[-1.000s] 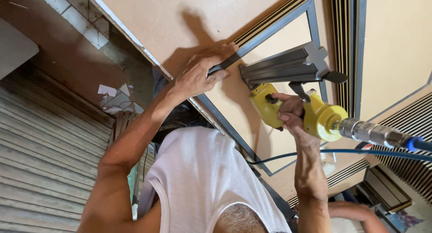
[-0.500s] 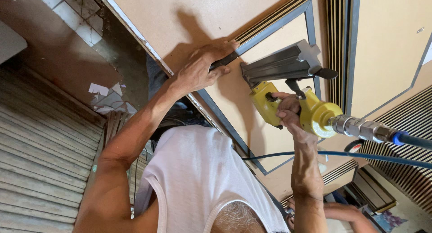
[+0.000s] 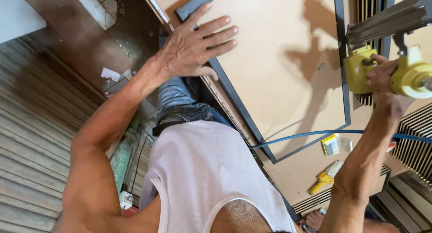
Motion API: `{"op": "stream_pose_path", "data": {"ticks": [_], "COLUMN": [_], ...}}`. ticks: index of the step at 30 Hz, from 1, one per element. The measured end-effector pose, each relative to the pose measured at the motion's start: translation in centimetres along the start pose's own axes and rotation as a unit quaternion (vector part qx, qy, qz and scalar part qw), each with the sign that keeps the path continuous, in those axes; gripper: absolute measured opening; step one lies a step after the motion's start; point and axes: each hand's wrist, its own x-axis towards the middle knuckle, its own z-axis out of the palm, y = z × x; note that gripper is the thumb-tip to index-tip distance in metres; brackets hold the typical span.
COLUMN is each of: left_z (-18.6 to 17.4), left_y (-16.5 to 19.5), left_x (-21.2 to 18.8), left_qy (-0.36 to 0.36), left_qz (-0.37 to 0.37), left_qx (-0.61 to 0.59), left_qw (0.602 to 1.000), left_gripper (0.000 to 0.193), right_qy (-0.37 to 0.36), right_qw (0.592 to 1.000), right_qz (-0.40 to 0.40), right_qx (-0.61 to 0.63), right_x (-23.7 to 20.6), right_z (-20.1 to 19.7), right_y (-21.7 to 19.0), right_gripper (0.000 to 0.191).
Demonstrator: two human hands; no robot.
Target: The person uses a pneumatic nail gun to attach dark frame pieces to rectangular boards. They repeatedly pick up a board, align the frame, drive nails along the edges, and place the finished unit onto a growing stack. A second person is visible in the background working on similar boards.
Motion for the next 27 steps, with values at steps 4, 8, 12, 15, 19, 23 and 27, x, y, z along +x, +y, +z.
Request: {"op": "stream_pose_path", "data": {"ticks": [4,8,12,15,19,23,27], "left_z": [0.9,0.7,0.4,0.6,1.6,2.2,1.9], "left_y": [-0.9,-1.1,-1.2,-1.3,-1.0,-0.7,-0.6], "left_x": [-0.1,0.4,0.7,0.5,0.1,0.2,0.6], "left_qy": [-0.005,0.009,0.001,-0.001,0.008,0.02,0.024], "left_qz": [0.0,0.002,0.011,0.014,0.012,0.003,0.014], "left_qx": [0.027,-0.052,-0.039,-0.029,-0.034,-0.046,-0.015], "left_qw": [1.0,0.999,0.999,0.999,0.999,0.999,0.999], "left_gripper": [0.118,0.124,0.121,0.12,0.122,0.125,0.126], "right_qy": [-0.087,-0.154,-0.234,-0.282,-0.389,-0.488,-0.441], "right_qw": [0.995,0.981,0.965,0.949,0.912,0.868,0.891], "right_qz": [-0.041,-0.116,-0.115,-0.099,-0.088,-0.07,0.063], "right_qx": [-0.029,-0.01,-0.04,-0.102,-0.099,-0.058,-0.085], "right_x": [1.4,2.4,2.0,-0.5,-2.0,-0.7,-0.1], "right_z": [-1.6,-3.1,-3.6,-2.4,1.9,9.9,14.4], "right_y": [0.4,1.7,2.0,0.7,-2.5,-8.7,-19.5], "right_gripper": [0.012,0.018,0.035,0.024,0.019,0.02,0.024]}}
